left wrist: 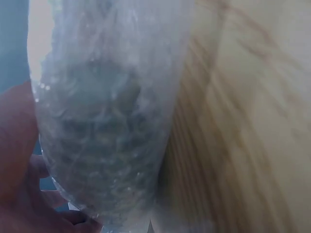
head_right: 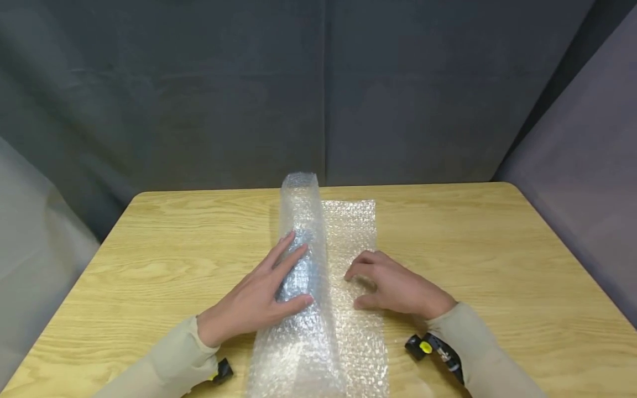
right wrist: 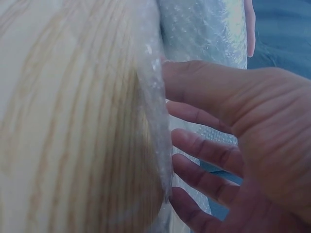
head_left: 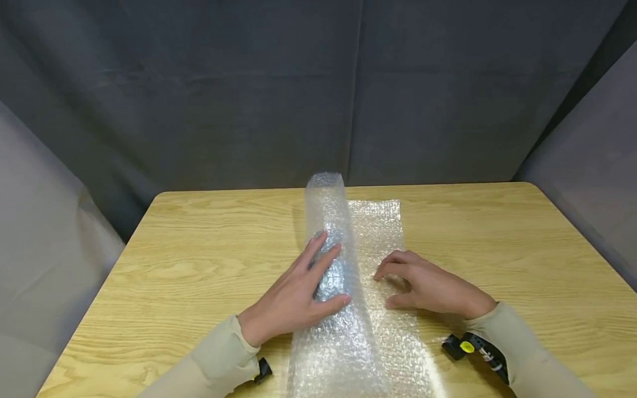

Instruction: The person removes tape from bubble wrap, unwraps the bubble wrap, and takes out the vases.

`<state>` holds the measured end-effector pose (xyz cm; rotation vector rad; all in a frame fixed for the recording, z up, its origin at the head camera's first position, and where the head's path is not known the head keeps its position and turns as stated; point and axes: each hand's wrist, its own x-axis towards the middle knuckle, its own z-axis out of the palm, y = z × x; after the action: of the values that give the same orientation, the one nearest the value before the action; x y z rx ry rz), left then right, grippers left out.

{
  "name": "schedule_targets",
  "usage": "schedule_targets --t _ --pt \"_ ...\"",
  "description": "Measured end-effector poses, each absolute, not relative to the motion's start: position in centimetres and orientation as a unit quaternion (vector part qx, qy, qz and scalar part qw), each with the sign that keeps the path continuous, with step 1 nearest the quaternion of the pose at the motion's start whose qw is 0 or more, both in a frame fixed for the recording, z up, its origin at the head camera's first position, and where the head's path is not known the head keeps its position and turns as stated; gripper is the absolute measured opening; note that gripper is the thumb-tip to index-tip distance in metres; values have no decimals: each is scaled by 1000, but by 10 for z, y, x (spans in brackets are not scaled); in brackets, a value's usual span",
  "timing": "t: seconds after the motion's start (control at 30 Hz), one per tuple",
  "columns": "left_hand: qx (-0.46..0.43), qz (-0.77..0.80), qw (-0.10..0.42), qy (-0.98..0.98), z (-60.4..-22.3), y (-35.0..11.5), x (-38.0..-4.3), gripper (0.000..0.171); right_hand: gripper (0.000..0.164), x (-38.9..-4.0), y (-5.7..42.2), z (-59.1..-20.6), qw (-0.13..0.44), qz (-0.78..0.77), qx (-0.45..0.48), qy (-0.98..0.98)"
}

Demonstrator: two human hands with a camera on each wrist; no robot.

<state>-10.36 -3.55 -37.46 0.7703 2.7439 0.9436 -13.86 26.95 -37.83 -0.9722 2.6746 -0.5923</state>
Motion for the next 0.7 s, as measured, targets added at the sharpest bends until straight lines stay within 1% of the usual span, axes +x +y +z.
schedule_targets --t 0.7 --pt "239 322 104 910 -378 -62 -104 90 36 -139 270 -381 125 -214 -326 912"
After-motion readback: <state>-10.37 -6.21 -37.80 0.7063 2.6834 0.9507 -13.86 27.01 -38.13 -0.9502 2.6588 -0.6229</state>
